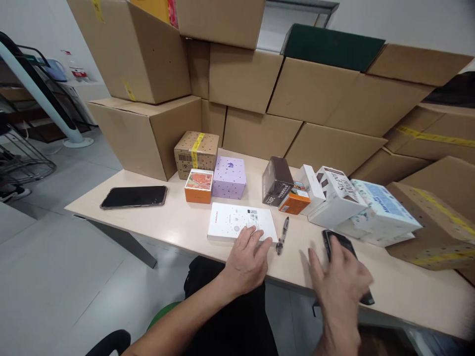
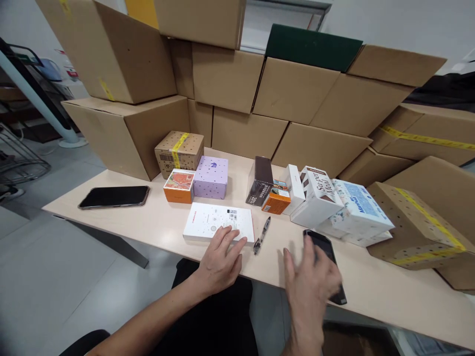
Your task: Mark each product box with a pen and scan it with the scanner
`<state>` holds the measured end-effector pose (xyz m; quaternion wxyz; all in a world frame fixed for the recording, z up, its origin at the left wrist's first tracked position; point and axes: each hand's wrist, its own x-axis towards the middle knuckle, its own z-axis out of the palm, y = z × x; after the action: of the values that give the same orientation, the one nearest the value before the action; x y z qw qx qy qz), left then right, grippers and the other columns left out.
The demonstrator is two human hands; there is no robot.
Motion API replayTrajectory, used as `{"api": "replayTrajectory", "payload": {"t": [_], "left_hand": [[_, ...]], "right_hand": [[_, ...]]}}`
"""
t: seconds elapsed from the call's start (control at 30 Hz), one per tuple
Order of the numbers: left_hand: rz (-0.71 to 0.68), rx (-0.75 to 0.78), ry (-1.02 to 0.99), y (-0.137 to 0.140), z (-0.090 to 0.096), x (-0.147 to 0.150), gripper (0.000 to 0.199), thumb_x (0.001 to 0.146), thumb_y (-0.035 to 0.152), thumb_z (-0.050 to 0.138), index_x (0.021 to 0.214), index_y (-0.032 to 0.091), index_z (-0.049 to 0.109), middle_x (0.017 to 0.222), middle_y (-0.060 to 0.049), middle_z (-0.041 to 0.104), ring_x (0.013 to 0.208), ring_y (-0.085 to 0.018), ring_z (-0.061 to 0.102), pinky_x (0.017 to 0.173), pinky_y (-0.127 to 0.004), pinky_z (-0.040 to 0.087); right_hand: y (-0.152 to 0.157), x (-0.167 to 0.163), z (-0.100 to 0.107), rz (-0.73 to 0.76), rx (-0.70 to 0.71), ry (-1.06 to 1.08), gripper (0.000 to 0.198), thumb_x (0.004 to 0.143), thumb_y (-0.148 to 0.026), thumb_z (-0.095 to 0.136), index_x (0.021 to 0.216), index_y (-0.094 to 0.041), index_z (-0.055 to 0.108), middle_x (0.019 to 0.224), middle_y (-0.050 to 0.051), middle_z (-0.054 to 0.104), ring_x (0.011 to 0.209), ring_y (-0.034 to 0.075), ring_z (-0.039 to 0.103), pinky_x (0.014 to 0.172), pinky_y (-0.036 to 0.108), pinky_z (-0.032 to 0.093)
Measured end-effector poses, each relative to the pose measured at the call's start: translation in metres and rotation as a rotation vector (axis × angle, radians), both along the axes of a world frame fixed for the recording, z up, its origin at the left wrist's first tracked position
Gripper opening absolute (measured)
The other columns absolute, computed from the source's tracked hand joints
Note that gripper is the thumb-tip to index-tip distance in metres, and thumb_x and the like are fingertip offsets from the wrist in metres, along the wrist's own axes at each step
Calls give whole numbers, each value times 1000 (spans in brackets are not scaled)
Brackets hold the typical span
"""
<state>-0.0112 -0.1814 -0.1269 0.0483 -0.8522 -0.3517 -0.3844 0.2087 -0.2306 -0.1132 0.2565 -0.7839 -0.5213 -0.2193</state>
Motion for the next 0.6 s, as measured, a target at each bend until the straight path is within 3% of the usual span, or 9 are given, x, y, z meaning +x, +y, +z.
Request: {"api": "replayTrajectory", "payload": {"t": [0.13,0.27,0.43,0.6], "left_hand": [[-18,30,-49,-1,-3,-1,43,82,15,56,126,15,58,123,-17,61,124,-33,51,103,-55,47],[42,61,-46,-3,-6,1,40,81,16,59,121,18,61,123,-15,62,120,-33,52,99,-52,47],[90,65,-39,-3,-7,2,37,82,18,60,119,18,62,124,-12,62,117,-33,52,99,-50,44],[107,43,-33,-3,-6,4,36,82,16,59,118,17,63,122,-11,64,113,-31,54,97,-47,44]], "right_hand": [[-35,25,-4,-326,-175,187,103,73,-82,50,148,-12,42,134,33,49,118,54,46,86,70,39],[-39,37,-10,-365,-316,318,110,71,-87,42,150,-11,37,125,32,55,110,54,51,85,67,40],[-26,33,-16,-352,-254,251,97,81,-75,40,147,-4,40,116,34,57,106,53,53,87,63,39],[-21,17,-28,-179,-15,182,88,85,-68,42,141,0,46,112,32,57,103,47,54,91,65,37]]}}
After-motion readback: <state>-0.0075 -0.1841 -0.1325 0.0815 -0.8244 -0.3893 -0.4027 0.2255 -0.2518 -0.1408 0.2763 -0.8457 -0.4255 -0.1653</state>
